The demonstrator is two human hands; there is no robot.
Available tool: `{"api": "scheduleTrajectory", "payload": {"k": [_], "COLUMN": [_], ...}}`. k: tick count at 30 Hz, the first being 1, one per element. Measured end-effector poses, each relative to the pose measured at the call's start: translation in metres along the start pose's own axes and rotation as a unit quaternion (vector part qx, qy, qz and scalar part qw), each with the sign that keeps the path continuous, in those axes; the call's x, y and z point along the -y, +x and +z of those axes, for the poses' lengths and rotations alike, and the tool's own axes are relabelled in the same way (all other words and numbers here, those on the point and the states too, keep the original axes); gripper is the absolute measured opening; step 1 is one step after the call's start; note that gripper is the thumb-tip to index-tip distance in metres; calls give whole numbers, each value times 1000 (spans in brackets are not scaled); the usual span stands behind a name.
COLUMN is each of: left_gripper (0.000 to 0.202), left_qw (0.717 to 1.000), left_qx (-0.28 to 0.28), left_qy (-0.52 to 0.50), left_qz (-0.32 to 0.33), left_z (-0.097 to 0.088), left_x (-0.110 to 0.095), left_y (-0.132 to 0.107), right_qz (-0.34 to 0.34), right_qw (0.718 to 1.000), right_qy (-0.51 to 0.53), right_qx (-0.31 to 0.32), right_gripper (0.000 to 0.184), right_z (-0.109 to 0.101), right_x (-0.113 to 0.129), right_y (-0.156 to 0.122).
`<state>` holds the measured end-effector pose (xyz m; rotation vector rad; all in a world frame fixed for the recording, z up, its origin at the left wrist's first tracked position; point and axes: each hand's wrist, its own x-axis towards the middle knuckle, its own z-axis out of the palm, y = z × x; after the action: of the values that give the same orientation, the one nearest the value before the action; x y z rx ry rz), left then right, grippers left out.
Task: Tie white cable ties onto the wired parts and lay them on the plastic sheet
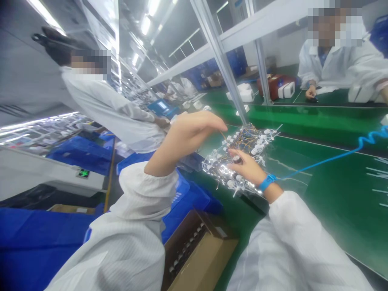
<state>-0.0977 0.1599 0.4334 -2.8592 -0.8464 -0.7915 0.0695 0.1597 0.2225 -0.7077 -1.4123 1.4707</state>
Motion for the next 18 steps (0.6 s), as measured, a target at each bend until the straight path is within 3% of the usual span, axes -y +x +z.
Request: {"api": "scheduleTrajectory", "payload": {"k": [4, 9, 14, 18], "left_gripper": [31, 26, 44, 50], "left_qw": [999, 993, 973, 945], "left_qx": [6, 64, 161, 195], "left_qy": [-39, -87, -161, -254], "left_qz": [34, 52, 40, 62], "left_z": [13, 51, 123, 198], "left_x": [-14, -28, -74, -120], "left_y": [9, -9, -47, -58], "right_qz": [7, 32, 102, 120], "right_qw": [998, 980, 938, 901], "right_qy": [-41, -194, -327, -404], "right_qx": [53, 23, -51, -99], "right_gripper": [34, 29, 29, 63], "right_z": [-25, -98, -174, -208], "right_x": [9, 13, 10, 4], "right_y": [-29, -88, -160, -197]}}
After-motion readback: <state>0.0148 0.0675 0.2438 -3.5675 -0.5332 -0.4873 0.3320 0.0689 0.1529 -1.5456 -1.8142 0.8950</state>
